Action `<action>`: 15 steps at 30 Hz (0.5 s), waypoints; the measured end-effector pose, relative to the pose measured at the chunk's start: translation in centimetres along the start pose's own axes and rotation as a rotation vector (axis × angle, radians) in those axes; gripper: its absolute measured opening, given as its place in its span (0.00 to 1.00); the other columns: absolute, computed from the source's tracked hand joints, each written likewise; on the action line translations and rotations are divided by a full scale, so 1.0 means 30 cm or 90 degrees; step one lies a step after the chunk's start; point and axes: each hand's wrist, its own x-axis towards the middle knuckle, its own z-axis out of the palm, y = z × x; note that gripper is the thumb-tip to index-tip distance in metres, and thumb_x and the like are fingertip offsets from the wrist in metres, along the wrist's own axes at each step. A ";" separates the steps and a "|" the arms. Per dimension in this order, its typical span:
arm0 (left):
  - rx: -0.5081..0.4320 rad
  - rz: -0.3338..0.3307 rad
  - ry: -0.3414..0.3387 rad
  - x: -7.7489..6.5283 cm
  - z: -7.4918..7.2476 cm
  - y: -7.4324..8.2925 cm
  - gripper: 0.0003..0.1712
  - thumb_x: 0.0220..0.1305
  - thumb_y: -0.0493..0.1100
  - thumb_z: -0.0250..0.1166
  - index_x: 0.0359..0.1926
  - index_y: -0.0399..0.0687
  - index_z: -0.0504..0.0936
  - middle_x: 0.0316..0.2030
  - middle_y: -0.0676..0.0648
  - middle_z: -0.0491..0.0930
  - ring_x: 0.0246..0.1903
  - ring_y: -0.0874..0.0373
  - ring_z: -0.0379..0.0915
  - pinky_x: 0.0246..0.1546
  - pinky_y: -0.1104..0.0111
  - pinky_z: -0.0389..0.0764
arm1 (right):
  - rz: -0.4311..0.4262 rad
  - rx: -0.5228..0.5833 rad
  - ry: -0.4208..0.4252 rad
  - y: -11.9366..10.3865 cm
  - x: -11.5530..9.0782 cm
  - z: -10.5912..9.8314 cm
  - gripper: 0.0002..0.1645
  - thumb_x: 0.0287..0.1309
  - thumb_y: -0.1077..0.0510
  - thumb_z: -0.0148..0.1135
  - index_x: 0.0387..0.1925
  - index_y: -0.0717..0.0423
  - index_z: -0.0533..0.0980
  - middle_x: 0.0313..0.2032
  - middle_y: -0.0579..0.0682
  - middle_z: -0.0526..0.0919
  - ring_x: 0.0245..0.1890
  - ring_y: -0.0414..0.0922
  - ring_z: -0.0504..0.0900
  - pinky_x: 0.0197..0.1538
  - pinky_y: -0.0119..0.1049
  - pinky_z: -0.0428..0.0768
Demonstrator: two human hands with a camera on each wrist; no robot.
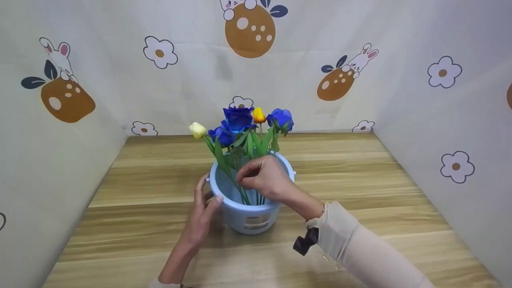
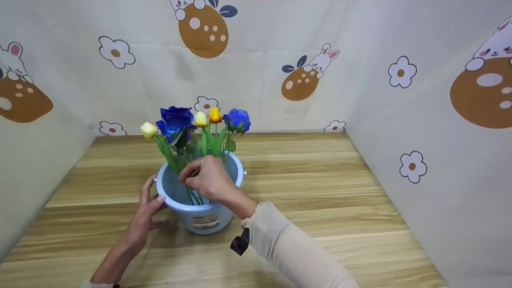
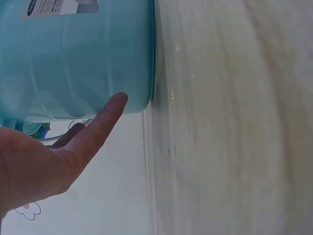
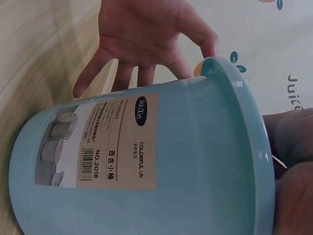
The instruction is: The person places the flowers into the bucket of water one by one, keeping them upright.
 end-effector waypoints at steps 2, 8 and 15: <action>0.001 0.000 0.003 0.000 0.000 -0.002 0.45 0.78 0.56 0.53 0.85 0.61 0.39 0.82 0.32 0.52 0.79 0.29 0.52 0.75 0.29 0.57 | 0.008 -0.003 -0.014 -0.003 0.005 0.001 0.10 0.59 0.67 0.69 0.35 0.53 0.92 0.35 0.47 0.92 0.35 0.40 0.85 0.41 0.34 0.86; -0.005 0.013 -0.001 0.003 -0.002 -0.009 0.44 0.79 0.54 0.52 0.85 0.59 0.40 0.81 0.31 0.52 0.79 0.30 0.53 0.76 0.32 0.59 | -0.012 -0.048 -0.031 -0.021 0.023 0.022 0.09 0.59 0.68 0.69 0.36 0.55 0.92 0.35 0.47 0.92 0.34 0.38 0.85 0.40 0.32 0.84; 0.000 -0.002 -0.009 -0.002 -0.002 -0.005 0.45 0.80 0.55 0.52 0.85 0.60 0.38 0.81 0.30 0.53 0.79 0.30 0.54 0.76 0.32 0.58 | -0.027 -0.094 -0.066 -0.046 0.040 0.052 0.11 0.58 0.69 0.69 0.35 0.53 0.91 0.34 0.46 0.92 0.34 0.38 0.85 0.41 0.31 0.85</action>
